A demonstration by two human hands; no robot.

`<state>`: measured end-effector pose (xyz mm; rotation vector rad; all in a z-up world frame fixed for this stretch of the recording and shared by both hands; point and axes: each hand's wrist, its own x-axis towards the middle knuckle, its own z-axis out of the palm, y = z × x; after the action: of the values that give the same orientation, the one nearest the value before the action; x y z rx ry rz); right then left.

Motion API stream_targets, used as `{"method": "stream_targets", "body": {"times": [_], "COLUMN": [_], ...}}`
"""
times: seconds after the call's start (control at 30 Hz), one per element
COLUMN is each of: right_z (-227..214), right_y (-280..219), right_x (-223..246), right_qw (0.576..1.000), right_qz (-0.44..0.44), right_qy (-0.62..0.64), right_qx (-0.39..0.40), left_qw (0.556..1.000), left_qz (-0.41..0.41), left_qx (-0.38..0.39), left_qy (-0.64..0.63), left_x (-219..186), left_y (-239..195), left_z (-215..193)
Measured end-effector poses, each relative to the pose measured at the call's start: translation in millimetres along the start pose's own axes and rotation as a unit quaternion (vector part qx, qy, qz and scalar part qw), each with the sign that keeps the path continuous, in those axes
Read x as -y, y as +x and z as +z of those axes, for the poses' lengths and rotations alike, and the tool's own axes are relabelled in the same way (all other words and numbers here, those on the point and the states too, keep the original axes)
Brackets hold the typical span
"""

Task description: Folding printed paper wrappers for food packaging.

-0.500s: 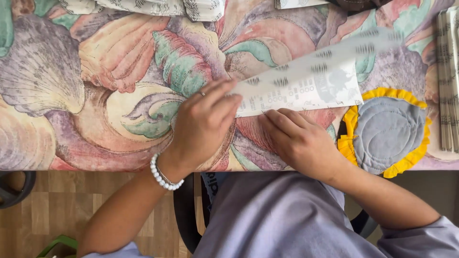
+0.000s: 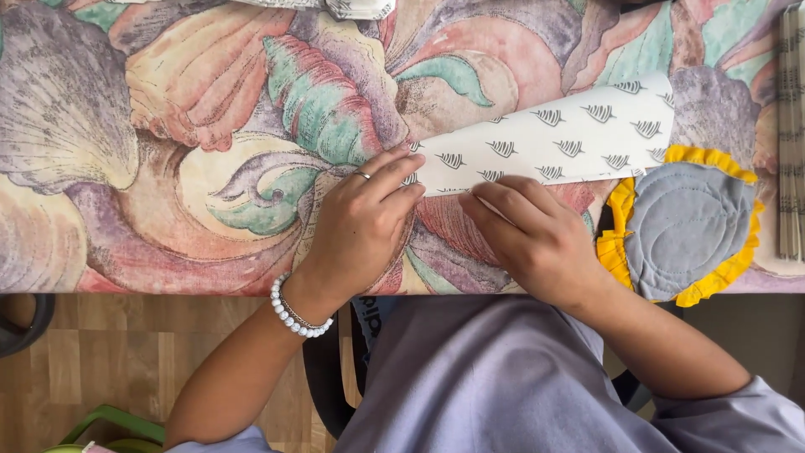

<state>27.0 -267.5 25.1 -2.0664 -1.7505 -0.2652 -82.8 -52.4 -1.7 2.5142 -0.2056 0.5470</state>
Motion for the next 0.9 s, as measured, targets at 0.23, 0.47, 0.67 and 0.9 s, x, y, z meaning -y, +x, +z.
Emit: {"method": "stream_targets", "body": {"times": [0.23, 0.47, 0.67, 0.9], "right_z": [19.5, 12.4, 12.9, 6.0], "right_y": [8.4, 12.7, 10.8, -8.1], "right_x": [-5.4, -7.0, -7.0, -23.0], "right_qw": [0.998, 0.998, 0.998, 0.996], "right_qz": [0.032, 0.036, 0.032, 0.015], "right_qy": [-0.009, 0.007, -0.011, -0.053], "right_qx": [0.052, 0.054, 0.045, 0.077], "left_qw": [1.000, 1.000, 0.999, 0.997], "left_qz": [-0.002, 0.018, 0.009, -0.008], "left_qx": [0.002, -0.012, 0.009, 0.069], "left_qy": [-0.019, 0.014, 0.036, 0.041], "left_x": [0.2, -0.8, -4.6, -6.0], "left_y": [-1.0, 0.2, 3.6, 2.2], "left_z": [-4.4, -1.4, -6.8, -10.7]}}
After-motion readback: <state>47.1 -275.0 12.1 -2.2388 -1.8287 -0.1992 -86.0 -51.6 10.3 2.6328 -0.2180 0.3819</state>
